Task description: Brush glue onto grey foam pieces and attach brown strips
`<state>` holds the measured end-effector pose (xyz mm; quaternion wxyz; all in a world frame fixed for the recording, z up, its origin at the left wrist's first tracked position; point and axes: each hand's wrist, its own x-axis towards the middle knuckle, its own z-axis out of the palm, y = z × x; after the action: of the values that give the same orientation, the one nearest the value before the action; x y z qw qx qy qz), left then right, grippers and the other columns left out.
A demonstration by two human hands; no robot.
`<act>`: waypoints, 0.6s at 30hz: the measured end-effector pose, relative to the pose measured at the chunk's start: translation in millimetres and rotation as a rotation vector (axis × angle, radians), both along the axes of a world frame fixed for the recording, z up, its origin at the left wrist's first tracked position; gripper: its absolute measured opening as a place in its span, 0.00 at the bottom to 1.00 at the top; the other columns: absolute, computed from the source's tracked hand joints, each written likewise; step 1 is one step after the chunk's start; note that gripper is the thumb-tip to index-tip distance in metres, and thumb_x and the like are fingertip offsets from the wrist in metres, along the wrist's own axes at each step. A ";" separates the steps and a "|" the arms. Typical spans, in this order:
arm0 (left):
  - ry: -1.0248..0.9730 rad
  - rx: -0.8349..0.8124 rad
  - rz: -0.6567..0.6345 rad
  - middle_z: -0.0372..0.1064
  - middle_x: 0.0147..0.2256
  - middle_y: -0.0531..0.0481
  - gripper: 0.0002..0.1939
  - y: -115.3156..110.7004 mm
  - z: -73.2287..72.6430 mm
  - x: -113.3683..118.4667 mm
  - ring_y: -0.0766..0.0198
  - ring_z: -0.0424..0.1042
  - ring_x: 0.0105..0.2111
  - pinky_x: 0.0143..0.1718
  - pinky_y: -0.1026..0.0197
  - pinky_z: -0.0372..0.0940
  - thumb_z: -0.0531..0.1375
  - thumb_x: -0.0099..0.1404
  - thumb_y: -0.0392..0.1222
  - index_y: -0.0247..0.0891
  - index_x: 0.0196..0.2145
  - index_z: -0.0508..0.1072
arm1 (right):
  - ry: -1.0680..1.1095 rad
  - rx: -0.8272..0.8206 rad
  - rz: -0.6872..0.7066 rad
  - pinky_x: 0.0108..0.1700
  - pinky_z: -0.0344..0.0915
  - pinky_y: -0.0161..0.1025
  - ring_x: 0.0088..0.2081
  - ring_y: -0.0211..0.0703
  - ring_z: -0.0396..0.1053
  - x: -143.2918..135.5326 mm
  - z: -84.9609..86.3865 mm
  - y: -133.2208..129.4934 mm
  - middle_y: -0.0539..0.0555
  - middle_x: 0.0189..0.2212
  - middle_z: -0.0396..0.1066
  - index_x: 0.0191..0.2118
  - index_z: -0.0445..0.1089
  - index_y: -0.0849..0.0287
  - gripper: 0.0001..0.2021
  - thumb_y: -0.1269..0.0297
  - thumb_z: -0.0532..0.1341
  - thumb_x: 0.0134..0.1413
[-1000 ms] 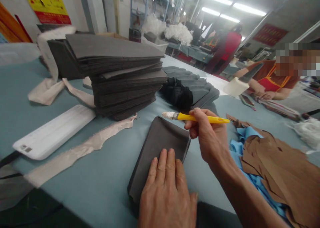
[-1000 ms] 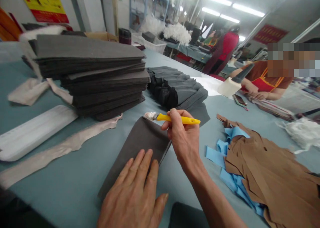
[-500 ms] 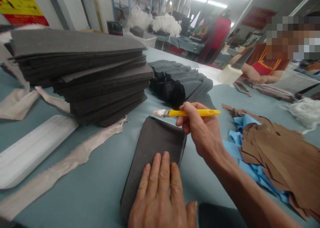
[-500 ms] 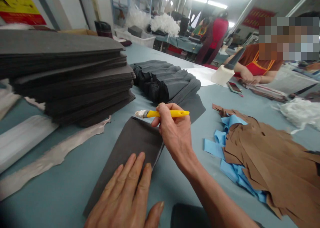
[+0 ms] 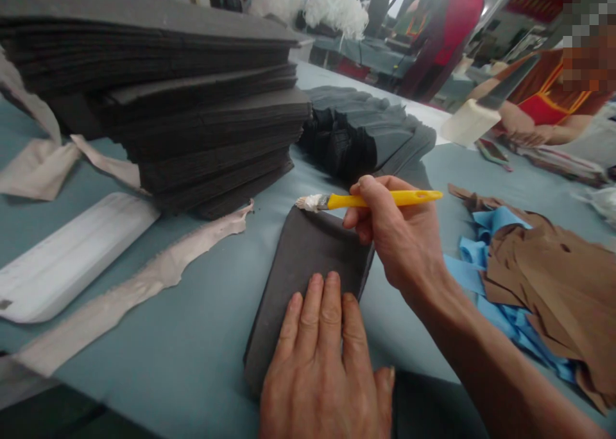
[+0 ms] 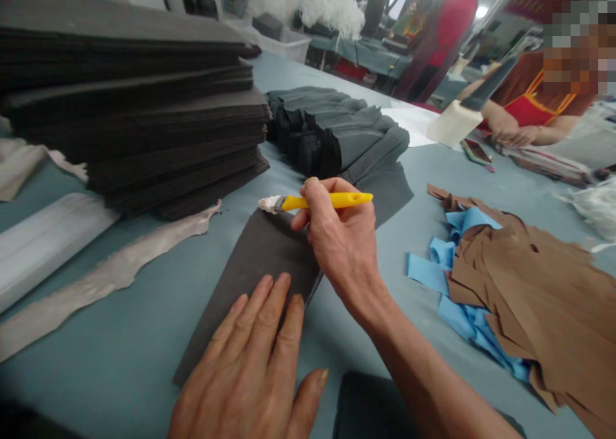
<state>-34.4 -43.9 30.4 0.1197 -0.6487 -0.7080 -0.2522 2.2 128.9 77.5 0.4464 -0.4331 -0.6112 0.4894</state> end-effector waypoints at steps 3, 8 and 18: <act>-0.005 -0.010 0.005 0.74 0.61 0.36 0.26 -0.2 1.6 0.1 0.49 0.76 0.61 0.54 0.50 0.77 0.44 0.81 0.47 0.30 0.56 0.77 | -0.003 -0.005 0.002 0.17 0.54 0.31 0.15 0.31 0.59 0.6 1.6 -4.2 0.48 0.17 0.72 0.29 0.71 0.57 0.11 0.61 0.64 0.62; -0.027 -0.029 0.013 0.73 0.61 0.36 0.25 1.1 4.6 1.1 0.48 0.75 0.61 0.55 0.50 0.78 0.48 0.79 0.48 0.28 0.57 0.77 | -0.006 -0.003 0.011 0.17 0.53 0.31 0.15 0.32 0.59 2.2 4.0 -15.1 0.47 0.17 0.71 0.28 0.71 0.56 0.11 0.60 0.65 0.62; -0.093 -0.079 0.017 0.73 0.61 0.32 0.25 3.4 14.8 6.2 0.45 0.75 0.62 0.59 0.48 0.76 0.60 0.73 0.48 0.25 0.58 0.77 | -0.059 -0.042 0.081 0.17 0.56 0.33 0.16 0.34 0.60 9.4 11.4 -40.3 0.49 0.17 0.70 0.27 0.71 0.54 0.13 0.54 0.67 0.57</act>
<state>-28.2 -40.5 45.2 0.0630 -0.6346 -0.7275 -0.2529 11.6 88.6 88.9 0.3989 -0.4317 -0.6307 0.5067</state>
